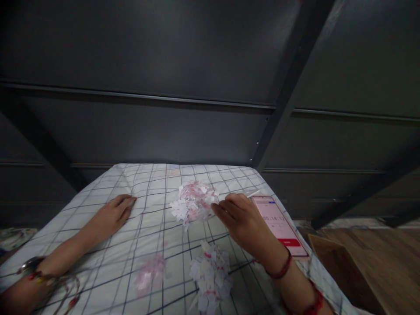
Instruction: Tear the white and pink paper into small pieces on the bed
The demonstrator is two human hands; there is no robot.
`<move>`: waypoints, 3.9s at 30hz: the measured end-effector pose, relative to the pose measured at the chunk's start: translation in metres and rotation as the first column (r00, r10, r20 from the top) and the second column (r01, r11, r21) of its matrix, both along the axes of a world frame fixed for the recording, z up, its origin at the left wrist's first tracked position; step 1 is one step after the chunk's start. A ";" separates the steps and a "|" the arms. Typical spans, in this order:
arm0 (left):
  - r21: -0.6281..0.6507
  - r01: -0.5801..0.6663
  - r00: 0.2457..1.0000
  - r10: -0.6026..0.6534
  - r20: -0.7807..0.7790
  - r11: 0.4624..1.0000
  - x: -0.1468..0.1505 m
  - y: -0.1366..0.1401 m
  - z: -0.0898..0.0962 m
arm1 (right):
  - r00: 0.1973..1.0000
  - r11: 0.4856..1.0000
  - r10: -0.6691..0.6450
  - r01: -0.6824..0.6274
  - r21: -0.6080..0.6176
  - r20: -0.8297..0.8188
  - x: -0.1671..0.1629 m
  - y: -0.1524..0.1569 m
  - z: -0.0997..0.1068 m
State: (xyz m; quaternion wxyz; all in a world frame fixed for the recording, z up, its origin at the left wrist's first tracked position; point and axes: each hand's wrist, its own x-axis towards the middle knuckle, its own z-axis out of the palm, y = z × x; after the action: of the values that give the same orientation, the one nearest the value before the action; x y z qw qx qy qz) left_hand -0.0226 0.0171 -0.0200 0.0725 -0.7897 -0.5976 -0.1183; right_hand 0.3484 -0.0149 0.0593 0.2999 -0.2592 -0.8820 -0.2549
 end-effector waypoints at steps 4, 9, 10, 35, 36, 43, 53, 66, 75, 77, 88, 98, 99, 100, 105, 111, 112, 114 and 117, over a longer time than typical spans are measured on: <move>0.001 0.004 1.000 -0.004 0.017 1.000 0.000 0.000 0.000 | 1.000 0.999 0.012 -0.011 -0.048 0.020 0.000 -0.002 0.000; 0.032 0.001 0.999 -0.002 0.040 0.999 -0.001 0.001 -0.002 | 1.000 1.000 -0.004 0.004 -0.010 -0.028 0.000 0.000 -0.001; 0.031 0.002 0.999 -0.003 0.041 1.000 -0.001 0.001 -0.002 | 1.000 1.000 -0.006 0.006 -0.001 -0.020 0.000 0.000 -0.002; 0.055 0.026 0.999 -0.027 0.025 0.998 -0.002 0.002 -0.005 | 0.997 0.998 0.030 -0.034 -0.057 -0.068 -0.001 -0.005 0.002; 0.054 0.023 0.999 -0.024 0.023 0.998 -0.002 0.002 -0.005 | 0.997 0.997 0.032 -0.036 -0.062 -0.065 0.000 -0.005 0.002; 0.052 0.005 0.999 -0.008 0.049 0.999 -0.002 0.001 -0.005 | 0.997 0.981 0.072 -0.076 -0.178 -0.031 -0.002 -0.007 -0.004; 0.044 0.026 0.998 -0.029 0.060 0.999 -0.001 0.001 -0.005 | 0.992 0.969 0.120 -0.125 -0.212 -0.036 -0.004 -0.011 0.001; 0.025 0.022 0.999 -0.023 0.030 0.999 -0.001 0.001 -0.003 | 0.981 0.971 0.182 -0.190 -0.148 -0.064 -0.014 -0.014 -0.003; 0.016 0.020 1.000 -0.020 0.013 1.000 -0.001 0.000 -0.001 | 0.981 0.982 0.161 -0.169 -0.081 -0.104 -0.017 -0.018 0.000; 0.007 0.019 1.000 -0.019 0.006 1.000 -0.001 0.000 0.000 | 0.990 0.993 0.096 -0.102 -0.052 -0.102 -0.013 -0.013 -0.003; 0.008 0.013 1.000 -0.013 0.017 1.000 0.000 0.000 0.001 | 0.994 0.994 0.086 -0.090 -0.069 -0.061 -0.008 -0.010 -0.004; 0.022 0.016 1.000 -0.016 0.000 1.000 -0.002 0.001 -0.003 | 0.990 0.987 0.139 -0.141 -0.080 -0.034 -0.008 -0.009 -0.005; 0.023 0.017 1.000 -0.017 0.001 1.000 -0.002 0.001 -0.003 | 0.991 0.989 0.129 -0.132 -0.068 -0.041 -0.008 -0.009 -0.004; 0.025 0.019 1.000 -0.019 0.005 1.000 -0.002 0.001 -0.003 | 0.992 0.992 0.115 -0.117 -0.056 -0.047 -0.007 -0.009 -0.004; 0.025 0.018 1.000 -0.019 0.021 1.000 -0.002 0.001 -0.003 | 0.994 0.993 0.113 -0.113 -0.028 -0.013 -0.011 -0.007 -0.007; 0.016 0.021 1.000 -0.021 0.019 1.000 -0.002 0.002 -0.004 | 0.993 0.993 0.114 -0.114 -0.016 -0.011 -0.011 -0.009 -0.004; 0.019 0.020 1.000 -0.021 0.019 1.000 -0.003 0.002 -0.005 | 0.994 0.994 0.110 -0.110 -0.014 -0.013 -0.010 -0.010 -0.004; 0.032 0.024 0.999 -0.025 0.022 0.999 -0.003 0.003 -0.006 | 0.994 0.994 0.105 -0.105 -0.014 -0.006 -0.009 -0.009 -0.005; 0.044 0.024 1.000 -0.024 0.019 0.999 -0.003 0.003 -0.006 | 0.996 0.996 0.090 -0.090 -0.015 0.026 -0.006 -0.007 -0.007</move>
State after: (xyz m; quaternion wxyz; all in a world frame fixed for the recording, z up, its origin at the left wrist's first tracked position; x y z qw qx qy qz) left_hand -0.0258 0.0202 -0.0262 0.0824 -0.7938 -0.5861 -0.1401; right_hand 0.3419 -0.0220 0.0524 0.2972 -0.2179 -0.8985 -0.2384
